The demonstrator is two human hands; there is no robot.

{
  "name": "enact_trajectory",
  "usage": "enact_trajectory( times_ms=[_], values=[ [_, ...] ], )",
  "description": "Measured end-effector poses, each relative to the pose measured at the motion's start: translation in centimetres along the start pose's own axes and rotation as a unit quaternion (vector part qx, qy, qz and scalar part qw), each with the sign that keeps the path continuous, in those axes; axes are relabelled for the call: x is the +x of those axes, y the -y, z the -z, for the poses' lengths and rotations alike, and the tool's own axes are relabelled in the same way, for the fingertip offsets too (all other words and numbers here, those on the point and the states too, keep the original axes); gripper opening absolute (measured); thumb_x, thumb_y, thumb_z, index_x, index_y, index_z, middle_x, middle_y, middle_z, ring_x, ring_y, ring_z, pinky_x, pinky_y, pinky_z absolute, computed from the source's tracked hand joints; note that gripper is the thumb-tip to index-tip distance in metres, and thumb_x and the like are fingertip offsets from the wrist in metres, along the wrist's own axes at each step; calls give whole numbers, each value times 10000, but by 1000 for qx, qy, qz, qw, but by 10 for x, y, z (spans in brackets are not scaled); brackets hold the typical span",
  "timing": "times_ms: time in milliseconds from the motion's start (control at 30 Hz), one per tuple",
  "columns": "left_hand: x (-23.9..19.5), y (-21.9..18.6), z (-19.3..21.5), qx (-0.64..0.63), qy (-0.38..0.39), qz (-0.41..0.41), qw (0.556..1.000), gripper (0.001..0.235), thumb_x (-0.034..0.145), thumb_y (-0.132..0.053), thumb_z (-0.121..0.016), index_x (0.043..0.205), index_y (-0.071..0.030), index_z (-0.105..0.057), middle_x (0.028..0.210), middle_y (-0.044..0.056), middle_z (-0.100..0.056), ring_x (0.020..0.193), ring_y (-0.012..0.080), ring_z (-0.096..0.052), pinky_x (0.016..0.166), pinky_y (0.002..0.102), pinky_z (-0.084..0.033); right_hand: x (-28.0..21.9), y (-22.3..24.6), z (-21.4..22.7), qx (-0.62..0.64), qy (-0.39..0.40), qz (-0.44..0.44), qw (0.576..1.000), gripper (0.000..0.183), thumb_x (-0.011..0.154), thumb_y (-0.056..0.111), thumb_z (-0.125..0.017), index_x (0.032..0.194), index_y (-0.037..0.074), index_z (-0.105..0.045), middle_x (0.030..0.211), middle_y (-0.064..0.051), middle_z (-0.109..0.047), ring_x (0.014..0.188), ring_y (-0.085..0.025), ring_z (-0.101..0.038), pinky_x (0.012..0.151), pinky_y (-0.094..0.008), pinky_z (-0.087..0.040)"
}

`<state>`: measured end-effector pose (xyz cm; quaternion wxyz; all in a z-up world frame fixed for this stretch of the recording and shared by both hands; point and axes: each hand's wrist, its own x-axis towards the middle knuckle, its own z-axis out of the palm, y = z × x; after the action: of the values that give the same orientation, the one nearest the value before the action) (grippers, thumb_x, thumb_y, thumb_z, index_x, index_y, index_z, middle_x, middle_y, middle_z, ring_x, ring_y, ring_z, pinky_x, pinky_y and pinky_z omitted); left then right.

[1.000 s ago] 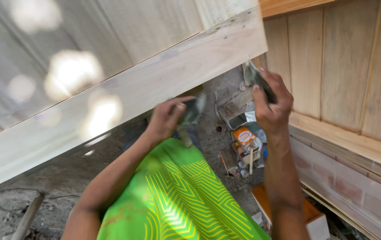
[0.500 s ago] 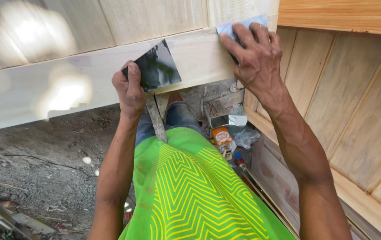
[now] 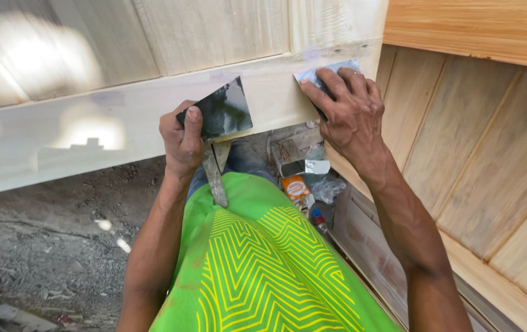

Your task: The person uses a putty knife to apply a white filler to gaps and holes in a wooden surface, then smooths the filler with a sanding block. The person works along the edges and joints of the wooden panels, repeatedly applying and smoothing the filler.

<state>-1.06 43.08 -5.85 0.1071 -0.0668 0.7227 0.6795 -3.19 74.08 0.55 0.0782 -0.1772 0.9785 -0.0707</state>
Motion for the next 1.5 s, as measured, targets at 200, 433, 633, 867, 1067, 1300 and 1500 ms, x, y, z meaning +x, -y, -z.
enact_trajectory(
  times_ms=[200, 433, 633, 867, 1067, 1300, 1500],
  values=[
    [-6, 4, 1, -14, 10, 36, 999, 511, 1131, -404, -525, 842, 16, -568, 683, -38, -412, 668, 89, -354, 593, 307, -268, 5, 10, -10, 0, 8, -9, 1000, 473, 897, 77, -765, 1338, 242, -720, 1426, -39, -637, 1267, -319, -585, 999, -498, -470],
    [-3, 1, 1, -7, 7, 10, 1000, 514, 1126, -413, -519, 916, 40, -641, 683, -38, -442, 661, 86, -383, 586, 304, -289, -4, -13, -2, -3, 3, -32, 999, 578, 854, 17, -755, 1378, 259, -719, 1414, -20, -637, 1287, -322, -568, 1037, -502, -461],
    [-6, 1, 2, -8, 8, 24, 1000, 522, 1123, -422, -526, 938, 48, -655, 670, -41, -437, 652, 81, -380, 586, 301, -282, -18, -21, 4, 3, 30, -29, 999, 585, 808, 35, -748, 1352, 251, -729, 1392, -44, -651, 1250, -326, -571, 982, -505, -454],
    [-6, -1, 2, -4, 5, -7, 1000, 532, 1151, -428, -529, 1004, 62, -675, 731, -41, -487, 710, 78, -418, 617, 292, -307, -20, -55, -1, -30, -1, 9, 1000, 474, 917, 25, -727, 1343, 232, -724, 1448, -49, -637, 1298, -323, -565, 1049, -473, -466],
    [-5, 1, 1, -1, 3, 11, 1000, 547, 1144, -436, -539, 862, 30, -596, 681, -42, -413, 629, 66, -340, 558, 287, -238, -18, -60, 7, -18, -14, -3, 1000, 490, 923, 67, -764, 1383, 225, -712, 1424, -55, -625, 1286, -334, -553, 1024, -518, -449],
    [-8, -3, 0, 22, -7, 20, 1000, 521, 1138, -425, -532, 955, 51, -638, 694, -35, -430, 639, 68, -370, 565, 275, -268, -25, -47, -3, -6, 24, 26, 999, 569, 850, 48, -772, 1381, 243, -720, 1447, -49, -629, 1291, -324, -547, 1002, -503, -458],
    [-6, -8, -1, 24, -6, 0, 1000, 510, 1134, -404, -525, 1032, 71, -680, 712, -29, -477, 688, 76, -412, 602, 284, -300, -26, -68, -3, -22, -15, -6, 1000, 490, 945, 52, -777, 1391, 244, -711, 1440, -40, -612, 1322, -312, -530, 1039, -500, -454]
  ],
)
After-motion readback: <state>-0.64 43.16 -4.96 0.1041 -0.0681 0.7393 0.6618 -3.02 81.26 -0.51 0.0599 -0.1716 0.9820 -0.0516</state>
